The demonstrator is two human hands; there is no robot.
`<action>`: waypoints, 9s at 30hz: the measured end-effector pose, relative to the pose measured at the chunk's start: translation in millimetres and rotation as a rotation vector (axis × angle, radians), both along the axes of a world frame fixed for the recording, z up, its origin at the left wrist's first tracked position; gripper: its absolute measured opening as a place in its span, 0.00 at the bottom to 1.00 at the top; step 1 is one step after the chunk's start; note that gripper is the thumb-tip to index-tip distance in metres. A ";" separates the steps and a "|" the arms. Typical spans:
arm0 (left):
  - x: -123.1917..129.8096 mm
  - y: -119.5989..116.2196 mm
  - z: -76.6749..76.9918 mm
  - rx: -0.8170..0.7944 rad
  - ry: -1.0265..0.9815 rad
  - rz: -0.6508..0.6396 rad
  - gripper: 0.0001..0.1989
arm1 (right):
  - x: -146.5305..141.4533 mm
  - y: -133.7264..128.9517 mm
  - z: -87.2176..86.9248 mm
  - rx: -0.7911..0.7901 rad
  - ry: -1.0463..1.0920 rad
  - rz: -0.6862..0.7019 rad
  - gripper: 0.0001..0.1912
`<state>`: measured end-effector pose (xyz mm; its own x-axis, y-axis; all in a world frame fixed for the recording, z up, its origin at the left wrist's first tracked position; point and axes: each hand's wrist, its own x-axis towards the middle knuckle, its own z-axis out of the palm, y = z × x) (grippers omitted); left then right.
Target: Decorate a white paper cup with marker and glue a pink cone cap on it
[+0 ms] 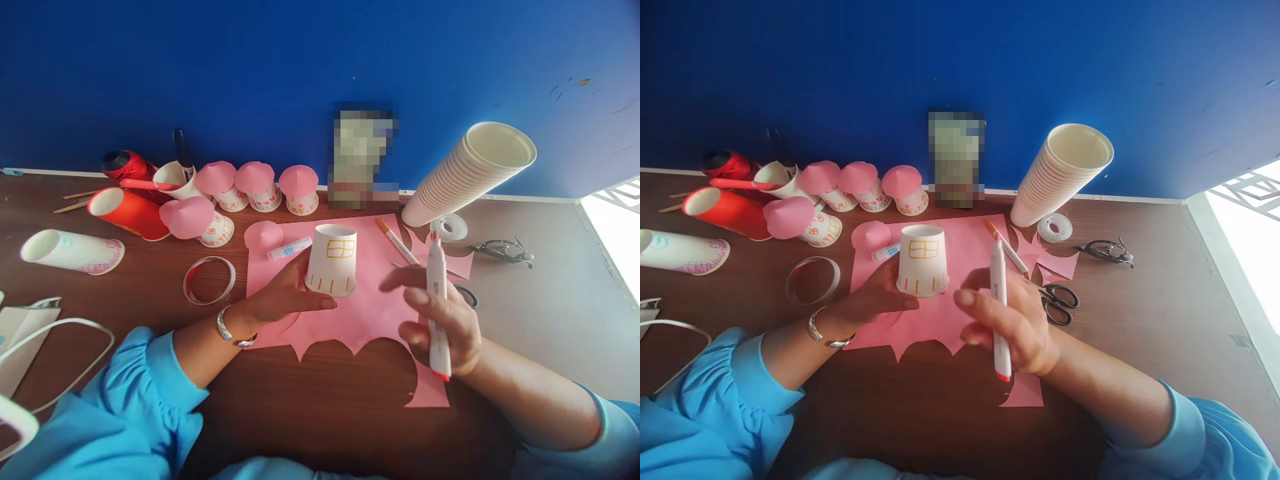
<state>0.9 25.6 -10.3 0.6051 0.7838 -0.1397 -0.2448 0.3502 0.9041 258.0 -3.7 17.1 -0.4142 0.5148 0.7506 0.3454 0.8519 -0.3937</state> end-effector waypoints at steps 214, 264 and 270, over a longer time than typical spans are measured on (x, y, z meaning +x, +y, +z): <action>5.6 -26.0 13.4 0.045 0.202 0.131 0.37 | -55.7 -41.0 5.7 -0.099 0.060 -0.149 0.06; 6.2 -25.5 17.6 0.160 0.253 0.111 0.30 | -54.2 -42.9 9.2 -0.113 0.000 -0.155 0.08; 5.7 -26.5 15.8 0.174 0.288 0.129 0.31 | -54.1 -43.2 8.5 -0.123 0.009 -0.151 0.11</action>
<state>6.6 -0.9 5.5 0.4551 0.8781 -0.1476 -0.0034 0.1675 0.9859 203.9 -46.9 25.6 -0.3187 0.6585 0.6817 0.4617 0.7360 -0.4951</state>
